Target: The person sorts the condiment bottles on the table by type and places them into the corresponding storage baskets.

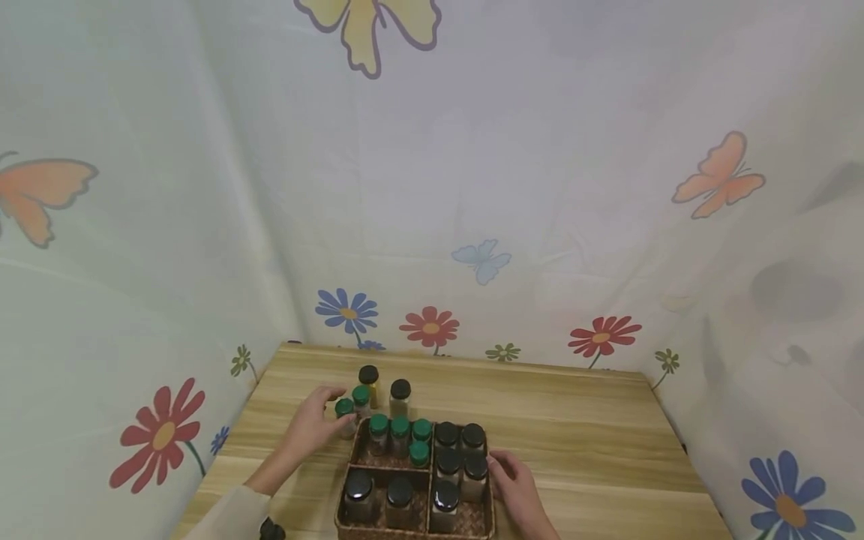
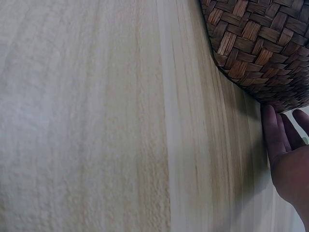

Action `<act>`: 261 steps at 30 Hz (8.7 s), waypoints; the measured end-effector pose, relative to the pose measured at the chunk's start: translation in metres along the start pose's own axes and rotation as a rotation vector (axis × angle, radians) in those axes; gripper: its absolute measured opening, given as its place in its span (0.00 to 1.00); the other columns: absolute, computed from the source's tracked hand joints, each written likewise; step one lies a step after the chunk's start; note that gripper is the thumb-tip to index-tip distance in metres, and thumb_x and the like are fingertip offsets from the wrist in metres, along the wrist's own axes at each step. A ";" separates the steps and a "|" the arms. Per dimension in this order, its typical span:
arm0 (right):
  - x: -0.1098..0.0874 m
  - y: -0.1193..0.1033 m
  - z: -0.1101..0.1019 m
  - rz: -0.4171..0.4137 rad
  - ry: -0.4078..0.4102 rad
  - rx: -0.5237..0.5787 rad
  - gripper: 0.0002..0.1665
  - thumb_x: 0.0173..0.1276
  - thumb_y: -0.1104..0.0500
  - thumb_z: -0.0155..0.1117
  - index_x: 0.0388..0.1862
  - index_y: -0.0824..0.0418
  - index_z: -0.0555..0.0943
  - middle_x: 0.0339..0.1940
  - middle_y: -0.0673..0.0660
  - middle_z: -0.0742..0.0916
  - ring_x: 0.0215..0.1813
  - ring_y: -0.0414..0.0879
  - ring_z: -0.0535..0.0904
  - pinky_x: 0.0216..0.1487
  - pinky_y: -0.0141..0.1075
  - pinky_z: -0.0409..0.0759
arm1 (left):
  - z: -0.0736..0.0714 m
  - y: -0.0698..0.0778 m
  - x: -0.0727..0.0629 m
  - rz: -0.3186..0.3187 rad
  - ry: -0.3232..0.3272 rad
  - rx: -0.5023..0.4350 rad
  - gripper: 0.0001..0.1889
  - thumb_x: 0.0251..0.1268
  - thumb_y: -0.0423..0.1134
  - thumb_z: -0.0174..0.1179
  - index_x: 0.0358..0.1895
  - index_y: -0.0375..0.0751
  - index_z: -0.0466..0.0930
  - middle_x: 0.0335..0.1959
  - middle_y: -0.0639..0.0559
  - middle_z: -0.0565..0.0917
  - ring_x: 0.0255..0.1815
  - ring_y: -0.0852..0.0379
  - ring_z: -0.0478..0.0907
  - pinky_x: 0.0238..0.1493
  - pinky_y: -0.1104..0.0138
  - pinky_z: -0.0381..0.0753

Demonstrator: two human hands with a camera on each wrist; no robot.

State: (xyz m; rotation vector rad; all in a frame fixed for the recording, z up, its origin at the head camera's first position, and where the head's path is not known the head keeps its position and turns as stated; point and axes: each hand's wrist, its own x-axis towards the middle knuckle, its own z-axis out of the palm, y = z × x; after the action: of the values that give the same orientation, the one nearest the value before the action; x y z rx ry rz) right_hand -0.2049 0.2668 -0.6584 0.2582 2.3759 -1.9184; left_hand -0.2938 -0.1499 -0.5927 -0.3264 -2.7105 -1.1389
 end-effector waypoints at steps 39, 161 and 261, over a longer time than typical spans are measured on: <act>-0.003 -0.002 0.001 0.006 0.005 0.009 0.34 0.81 0.40 0.61 0.65 0.69 0.80 0.64 0.67 0.84 0.64 0.61 0.81 0.55 0.52 0.87 | -0.034 0.084 -0.012 0.238 -0.163 -0.162 0.20 0.63 0.48 0.78 0.57 0.57 0.86 0.46 0.67 0.84 0.46 0.61 0.83 0.48 0.63 0.88; 0.001 0.005 0.002 -0.003 0.020 0.016 0.33 0.79 0.41 0.63 0.63 0.69 0.81 0.62 0.66 0.85 0.64 0.60 0.81 0.56 0.50 0.87 | 0.014 0.039 -0.028 0.346 -0.333 0.060 0.18 0.64 0.40 0.78 0.55 0.45 0.86 0.51 0.57 0.84 0.50 0.57 0.83 0.51 0.60 0.87; 0.000 0.004 0.002 -0.025 0.015 0.007 0.32 0.82 0.42 0.59 0.63 0.70 0.81 0.62 0.67 0.85 0.63 0.59 0.82 0.57 0.50 0.87 | -0.015 0.130 -0.011 0.318 -0.265 -0.243 0.26 0.63 0.63 0.74 0.60 0.59 0.85 0.48 0.69 0.85 0.47 0.66 0.83 0.54 0.63 0.87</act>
State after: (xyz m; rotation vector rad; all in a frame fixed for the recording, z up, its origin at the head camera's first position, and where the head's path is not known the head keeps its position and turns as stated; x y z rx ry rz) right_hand -0.2041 0.2654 -0.6627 0.2453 2.3931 -1.9429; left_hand -0.2467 -0.0734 -0.4964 -0.9694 -2.5956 -1.4097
